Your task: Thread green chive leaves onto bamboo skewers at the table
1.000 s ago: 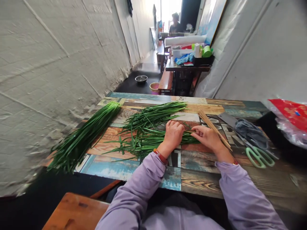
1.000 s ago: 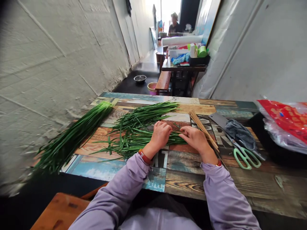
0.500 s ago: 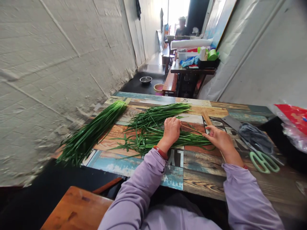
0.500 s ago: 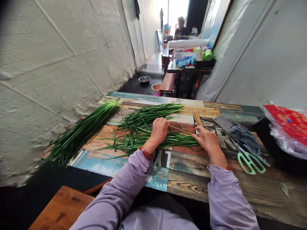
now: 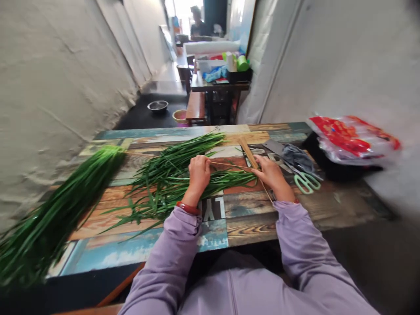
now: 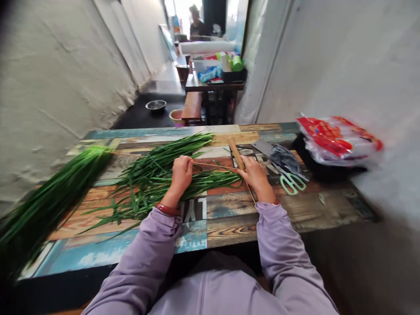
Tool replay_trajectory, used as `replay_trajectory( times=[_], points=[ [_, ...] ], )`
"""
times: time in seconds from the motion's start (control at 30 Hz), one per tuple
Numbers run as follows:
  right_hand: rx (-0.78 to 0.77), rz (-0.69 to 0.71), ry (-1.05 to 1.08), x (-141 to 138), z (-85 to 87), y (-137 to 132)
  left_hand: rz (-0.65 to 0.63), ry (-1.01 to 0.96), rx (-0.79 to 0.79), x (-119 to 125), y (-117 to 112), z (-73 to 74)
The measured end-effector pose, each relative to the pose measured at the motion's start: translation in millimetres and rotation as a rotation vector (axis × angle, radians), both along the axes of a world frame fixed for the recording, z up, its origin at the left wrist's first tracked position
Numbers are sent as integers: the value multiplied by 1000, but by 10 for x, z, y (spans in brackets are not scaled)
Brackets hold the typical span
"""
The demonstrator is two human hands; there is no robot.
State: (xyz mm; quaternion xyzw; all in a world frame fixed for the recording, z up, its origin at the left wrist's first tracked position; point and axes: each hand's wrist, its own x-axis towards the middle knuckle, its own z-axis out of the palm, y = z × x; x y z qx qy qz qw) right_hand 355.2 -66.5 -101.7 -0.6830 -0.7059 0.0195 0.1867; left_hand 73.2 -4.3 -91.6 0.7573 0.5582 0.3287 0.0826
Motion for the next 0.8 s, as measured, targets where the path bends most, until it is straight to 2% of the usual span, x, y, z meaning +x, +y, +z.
replay_trajectory(
  times=[0.23,0.4,0.5,0.57,0.7,0.73,0.8],
  points=[
    [-69,-107,-40,1,130,-53,8,-54,21,-40,86,-54],
    [-80,-205,-47,130,146,-113,99,-154,15,-226,193,-25],
    [-81,-243,-49,204,134,-136,103,-252,-17,-317,218,13],
    [9,-249,-23,199,145,-141,91,-251,-2,-317,187,46],
    [430,-290,117,-55,237,-141,50,-126,106,-190,45,119],
    [500,-275,128,-175,265,-142,26,-94,125,-146,4,135],
    [507,-126,82,-460,314,-139,-54,-44,135,-62,-74,162]
  ],
)
